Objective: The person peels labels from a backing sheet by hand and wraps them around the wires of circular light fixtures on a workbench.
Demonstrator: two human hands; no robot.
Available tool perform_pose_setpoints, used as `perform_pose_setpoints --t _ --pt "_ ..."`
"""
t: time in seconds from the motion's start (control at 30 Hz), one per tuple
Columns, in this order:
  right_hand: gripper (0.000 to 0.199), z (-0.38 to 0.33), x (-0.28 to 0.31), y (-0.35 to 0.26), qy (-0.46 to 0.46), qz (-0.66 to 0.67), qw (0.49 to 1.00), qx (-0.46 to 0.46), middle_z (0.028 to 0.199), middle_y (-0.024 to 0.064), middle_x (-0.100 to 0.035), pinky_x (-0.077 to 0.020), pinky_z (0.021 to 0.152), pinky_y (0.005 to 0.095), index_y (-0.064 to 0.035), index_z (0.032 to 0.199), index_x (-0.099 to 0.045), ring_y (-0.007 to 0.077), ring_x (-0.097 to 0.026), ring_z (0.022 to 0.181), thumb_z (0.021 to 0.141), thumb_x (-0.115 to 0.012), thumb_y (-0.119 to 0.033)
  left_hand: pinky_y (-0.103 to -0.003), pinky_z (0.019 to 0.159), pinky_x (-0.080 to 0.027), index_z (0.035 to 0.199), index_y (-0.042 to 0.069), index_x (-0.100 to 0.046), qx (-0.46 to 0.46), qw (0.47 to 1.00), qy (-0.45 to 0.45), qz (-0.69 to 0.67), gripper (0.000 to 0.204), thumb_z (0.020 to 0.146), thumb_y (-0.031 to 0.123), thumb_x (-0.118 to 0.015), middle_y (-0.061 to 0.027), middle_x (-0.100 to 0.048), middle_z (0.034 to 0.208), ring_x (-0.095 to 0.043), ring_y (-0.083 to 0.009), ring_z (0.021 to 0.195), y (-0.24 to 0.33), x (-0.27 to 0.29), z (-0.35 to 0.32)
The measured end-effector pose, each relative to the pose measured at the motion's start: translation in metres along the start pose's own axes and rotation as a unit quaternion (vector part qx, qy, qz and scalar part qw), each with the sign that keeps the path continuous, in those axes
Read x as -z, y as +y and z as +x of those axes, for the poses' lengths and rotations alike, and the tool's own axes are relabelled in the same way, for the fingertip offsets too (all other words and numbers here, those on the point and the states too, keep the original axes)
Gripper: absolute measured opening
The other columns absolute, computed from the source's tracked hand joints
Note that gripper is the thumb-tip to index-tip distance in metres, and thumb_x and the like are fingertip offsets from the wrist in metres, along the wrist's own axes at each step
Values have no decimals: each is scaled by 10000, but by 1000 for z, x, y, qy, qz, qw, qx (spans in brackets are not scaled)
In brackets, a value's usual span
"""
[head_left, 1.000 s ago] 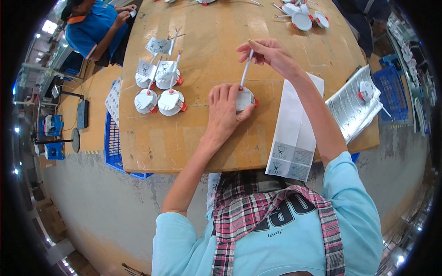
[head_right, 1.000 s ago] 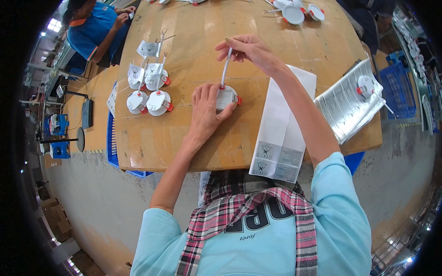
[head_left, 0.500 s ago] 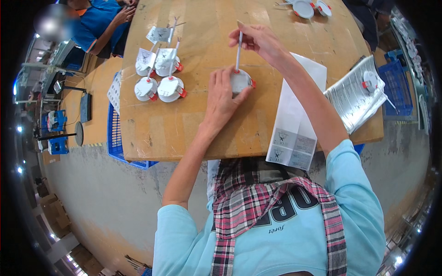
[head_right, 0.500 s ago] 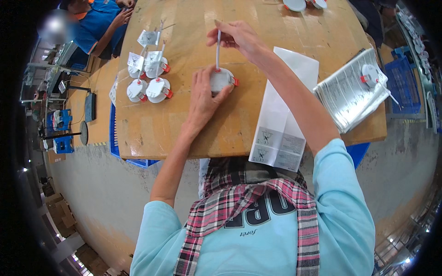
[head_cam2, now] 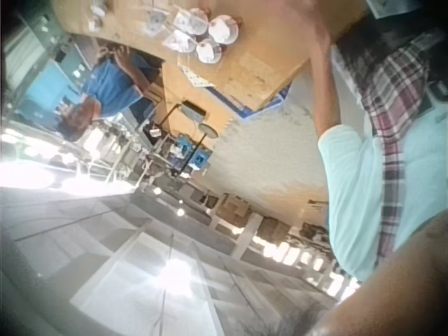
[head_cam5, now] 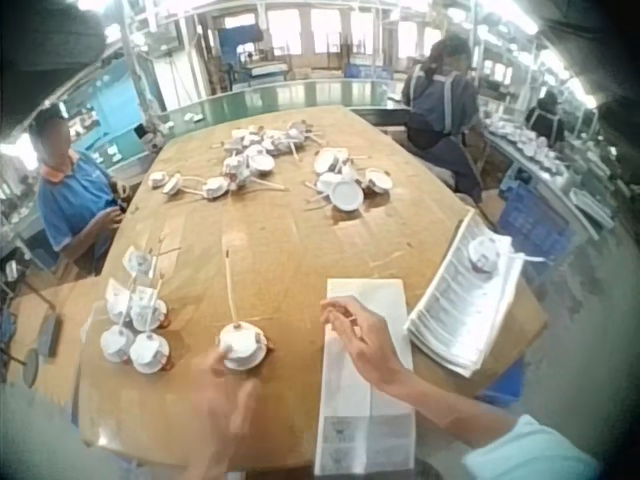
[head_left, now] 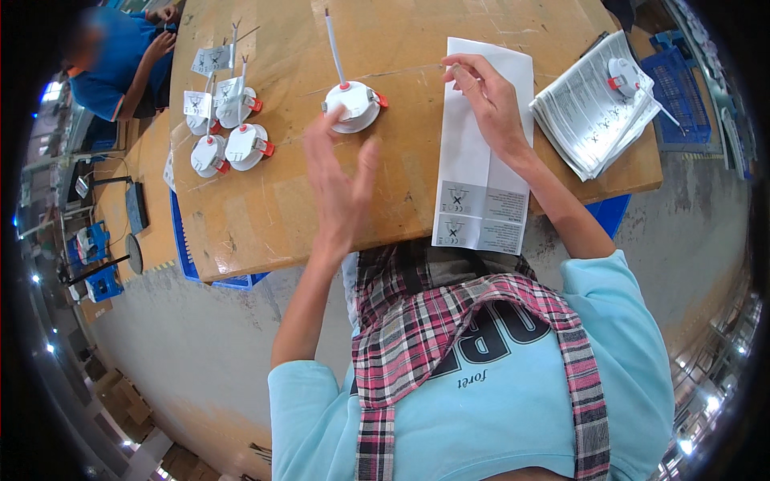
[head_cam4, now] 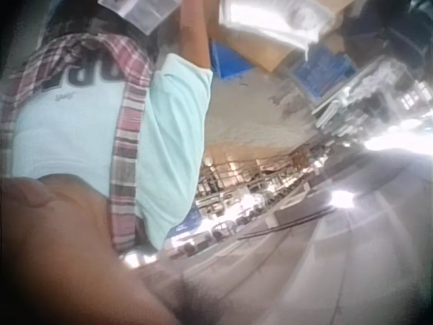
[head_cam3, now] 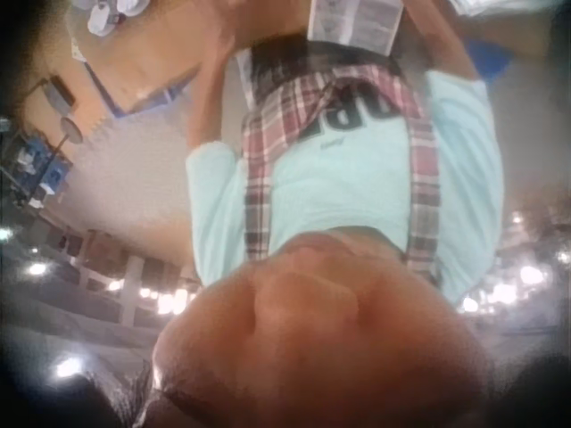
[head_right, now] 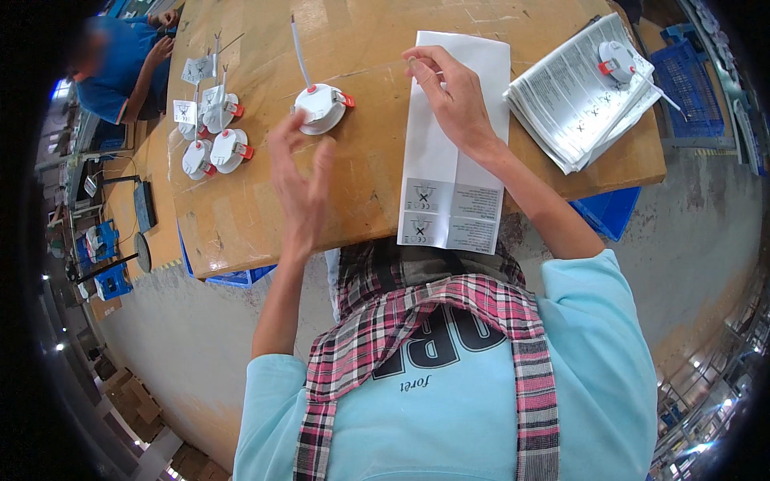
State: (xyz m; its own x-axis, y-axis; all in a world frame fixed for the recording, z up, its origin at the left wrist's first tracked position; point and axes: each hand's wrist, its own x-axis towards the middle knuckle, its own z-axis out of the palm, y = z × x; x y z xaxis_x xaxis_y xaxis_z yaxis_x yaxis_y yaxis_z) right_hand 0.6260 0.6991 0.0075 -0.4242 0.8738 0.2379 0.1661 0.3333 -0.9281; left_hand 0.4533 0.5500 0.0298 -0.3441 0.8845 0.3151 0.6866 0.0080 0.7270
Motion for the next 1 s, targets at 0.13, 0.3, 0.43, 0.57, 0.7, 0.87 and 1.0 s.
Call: perform_pose_setpoints --t 0.13,0.3,0.43,0.57,0.7,0.87,1.0 --pt "265 12 -10 17 -6 27 1000 2 819 73 -667 -449 624 251 -27 1063 -610 131 -623 754 947 -487 -230 -322 803 -481 1294 -39 -390 145 969 -145 -139 549 841 122 -654 -168 -552 1138 -592 -196 932 38 -8 -30" --pt "253 46 -26 12 -42 32 998 27 811 33 -628 -450 725 229 -24 1069 -611 96 -565 768 961 -480 -212 -243 658 -496 1300 -82 -366 222 946 -156 -176 588 839 125 -668 -133 -607 990 -611 -133 769 40 -19 -13" --pt "240 56 -35 12 -52 63 994 79 789 49 -645 -453 668 243 -36 1052 -620 113 -586 725 957 -481 -206 -212 604 -470 1245 -90 -448 258 923 -215 -189 510 849 154 -658 -87 -633 883 -599 -93 712 18 -23 11" --pt "211 45 -21 -11 -55 30 989 136 799 90 -670 -466 640 274 -30 1026 -631 155 -618 709 936 -501 -170 -183 569 -429 1104 -30 -589 312 867 -300 -248 329 857 180 -644 -23 -641 810 -578 -55 680 14 -17 23" --pt "154 13 0 -29 -107 -5 986 130 802 106 -648 -470 665 307 -25 970 -637 198 -603 725 889 -554 -126 -192 617 -452 1061 9 -612 354 822 -306 -326 263 866 184 -637 -7 -649 862 -589 -48 735 9 -17 25" --pt "84 -25 17 -31 -115 -155 970 150 844 73 -568 -456 727 354 -32 858 -623 244 -533 823 792 -646 -80 -219 702 -498 1084 28 -597 392 774 -279 -412 254 891 193 -608 -9 -645 925 -612 -65 806 19 -25 24" --pt "95 -27 19 -25 -106 -186 960 180 878 64 -563 -453 751 348 -32 855 -620 239 -515 863 782 -655 -82 -258 734 -522 1103 30 -582 400 748 -270 -455 257 920 209 -564 -35 -649 962 -632 -94 837 21 -30 23"
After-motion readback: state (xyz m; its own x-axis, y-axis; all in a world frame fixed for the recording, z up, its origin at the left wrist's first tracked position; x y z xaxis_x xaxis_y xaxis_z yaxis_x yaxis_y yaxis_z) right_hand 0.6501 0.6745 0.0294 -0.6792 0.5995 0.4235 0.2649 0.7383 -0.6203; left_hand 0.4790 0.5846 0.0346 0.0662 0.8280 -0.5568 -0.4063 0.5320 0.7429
